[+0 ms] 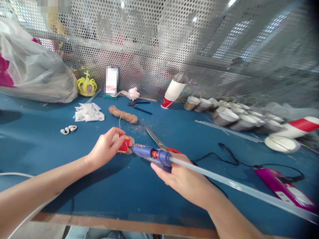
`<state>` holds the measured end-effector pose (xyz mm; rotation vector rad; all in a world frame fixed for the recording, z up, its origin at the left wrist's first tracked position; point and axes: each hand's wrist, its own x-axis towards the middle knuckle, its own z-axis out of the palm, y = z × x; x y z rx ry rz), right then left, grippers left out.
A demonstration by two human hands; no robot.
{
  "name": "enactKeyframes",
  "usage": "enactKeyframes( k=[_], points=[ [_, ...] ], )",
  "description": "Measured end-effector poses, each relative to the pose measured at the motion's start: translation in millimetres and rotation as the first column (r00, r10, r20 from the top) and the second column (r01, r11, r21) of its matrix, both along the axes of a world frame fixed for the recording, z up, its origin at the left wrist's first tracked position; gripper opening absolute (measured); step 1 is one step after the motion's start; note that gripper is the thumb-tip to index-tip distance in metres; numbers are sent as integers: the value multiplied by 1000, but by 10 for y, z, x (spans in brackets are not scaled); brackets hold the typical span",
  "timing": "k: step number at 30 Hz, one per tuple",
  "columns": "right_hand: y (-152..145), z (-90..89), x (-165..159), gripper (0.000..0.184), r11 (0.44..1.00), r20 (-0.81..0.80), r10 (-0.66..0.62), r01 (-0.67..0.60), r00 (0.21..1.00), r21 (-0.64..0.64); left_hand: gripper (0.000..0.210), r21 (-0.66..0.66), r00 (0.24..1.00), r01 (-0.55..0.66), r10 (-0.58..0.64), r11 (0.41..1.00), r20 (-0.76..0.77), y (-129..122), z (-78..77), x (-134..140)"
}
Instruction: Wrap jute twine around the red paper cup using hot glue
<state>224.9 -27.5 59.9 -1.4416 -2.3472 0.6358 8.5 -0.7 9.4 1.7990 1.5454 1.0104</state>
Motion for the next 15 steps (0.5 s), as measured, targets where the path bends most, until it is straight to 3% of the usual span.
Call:
enactKeyframes(
  k=[15],
  points=[
    [4,31,-20,9,997,32,45,-47,998,66,25,14,1000,19,-19,1000,-12,6,-8,-8]
  ],
)
